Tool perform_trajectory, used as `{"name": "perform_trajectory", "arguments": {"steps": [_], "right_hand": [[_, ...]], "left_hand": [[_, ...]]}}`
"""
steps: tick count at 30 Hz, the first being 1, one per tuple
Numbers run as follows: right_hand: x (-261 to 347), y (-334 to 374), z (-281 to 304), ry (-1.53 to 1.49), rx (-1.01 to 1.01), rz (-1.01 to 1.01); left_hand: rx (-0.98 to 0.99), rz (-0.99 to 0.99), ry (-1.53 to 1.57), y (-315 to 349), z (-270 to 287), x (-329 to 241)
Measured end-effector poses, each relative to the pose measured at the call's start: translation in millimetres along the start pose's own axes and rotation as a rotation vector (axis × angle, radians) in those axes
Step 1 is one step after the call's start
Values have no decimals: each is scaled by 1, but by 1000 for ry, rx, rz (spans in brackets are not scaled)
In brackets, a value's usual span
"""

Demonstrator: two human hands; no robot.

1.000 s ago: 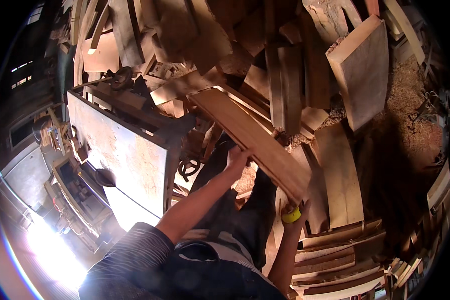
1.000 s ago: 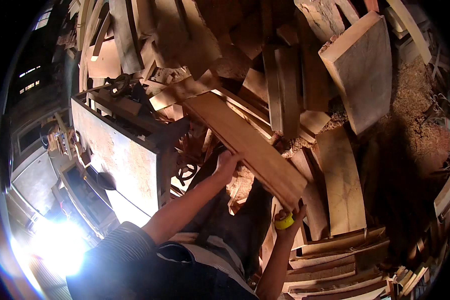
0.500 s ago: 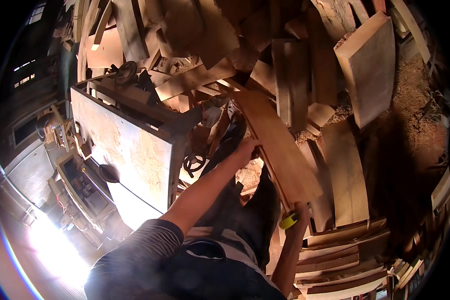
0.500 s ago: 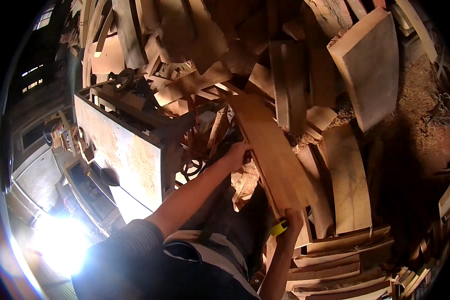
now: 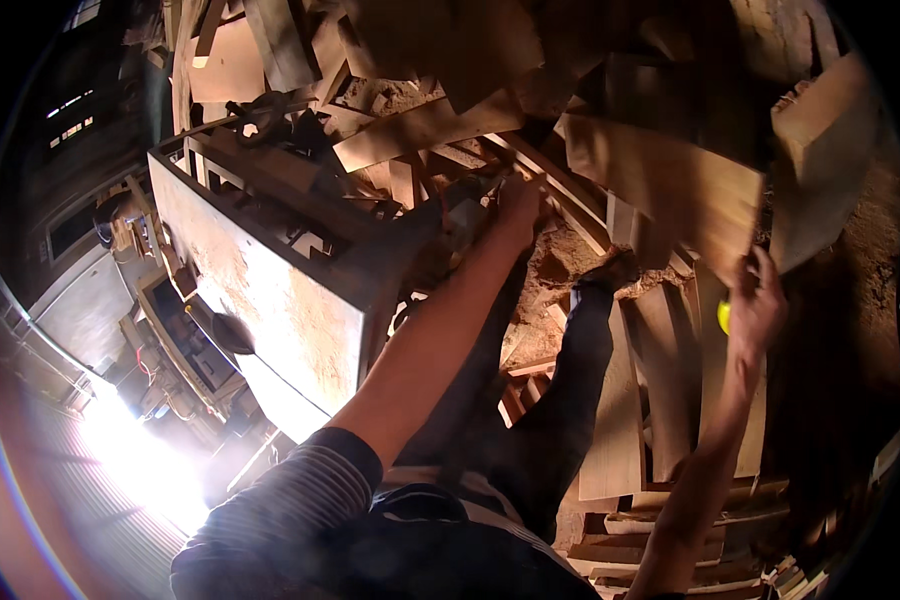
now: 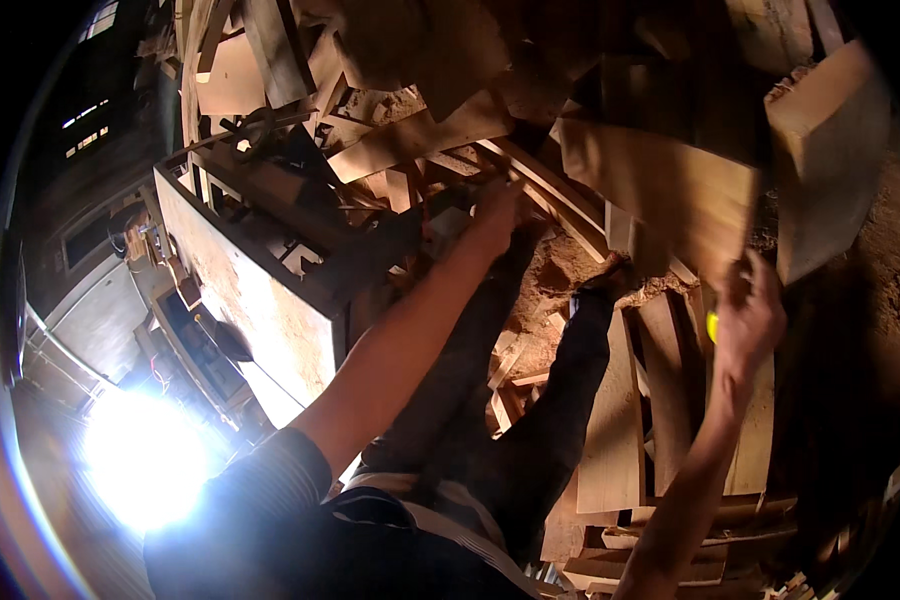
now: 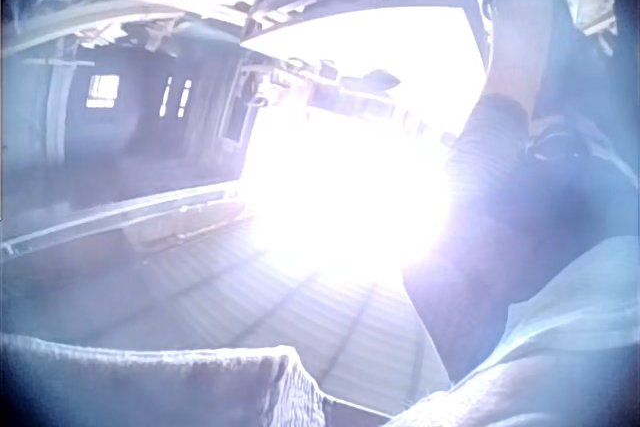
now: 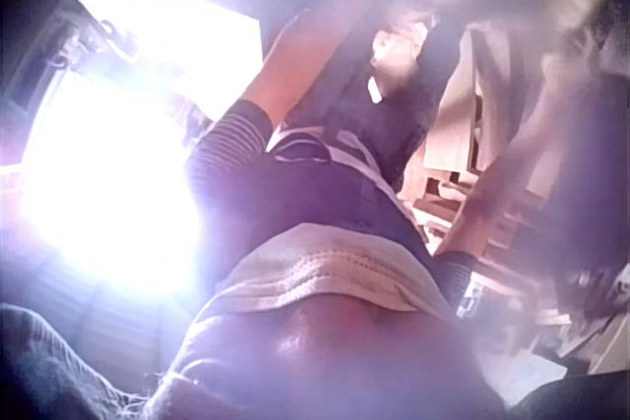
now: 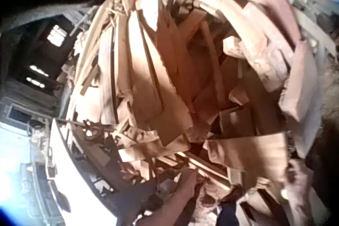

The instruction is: The person picks up several wood planks one at a time from a large pile, places them on a table, and measures their length and width using a tape measure.

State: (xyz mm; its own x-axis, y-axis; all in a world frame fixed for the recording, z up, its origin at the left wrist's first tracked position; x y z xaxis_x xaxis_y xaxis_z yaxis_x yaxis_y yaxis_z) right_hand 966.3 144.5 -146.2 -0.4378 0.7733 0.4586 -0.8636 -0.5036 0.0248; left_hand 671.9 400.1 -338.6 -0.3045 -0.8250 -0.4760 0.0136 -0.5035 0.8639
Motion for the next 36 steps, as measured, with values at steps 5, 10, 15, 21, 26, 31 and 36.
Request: {"name": "perform_trajectory", "arguments": {"steps": [5, 10, 15, 21, 26, 31, 36], "right_hand": [[-35, 38, 4, -288, -78, -473], [-32, 149, -35, -207, 239, -789], [-8, 250, -74, -177, 375, -748], [5, 283, -87, -266, 503, -950], [6, 279, -84, -391, 393, -965], [33, 228, -66, -463, 395, -953], [58, 156, -25, -453, 236, -752]], "left_hand": [[-339, 48, 350, -113, 32, -38], [-347, 40, 404, -187, 46, -60], [-319, 9, 417, -231, 66, -69], [-239, -55, 450, -250, 66, -89], [-130, -92, 465, -209, 67, -69], [-186, 142, 592, -145, 65, -53], [-167, 109, 711, -33, -48, -37]]}}
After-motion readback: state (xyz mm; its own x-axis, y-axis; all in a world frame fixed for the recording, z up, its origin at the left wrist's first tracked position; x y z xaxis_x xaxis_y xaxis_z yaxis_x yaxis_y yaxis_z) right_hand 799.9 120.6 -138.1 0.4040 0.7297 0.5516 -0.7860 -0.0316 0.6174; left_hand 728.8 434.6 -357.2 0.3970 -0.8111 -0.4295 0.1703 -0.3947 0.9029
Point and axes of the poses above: each hand's wrist, its own y-axis away from the middle knuckle, its own z-axis out of the back of the hand, x = y × z, the point moved 6 cm from there along -y, towards the middle knuckle, and after that the axes turned 9 degrees about -x, right-handed, at the moved point
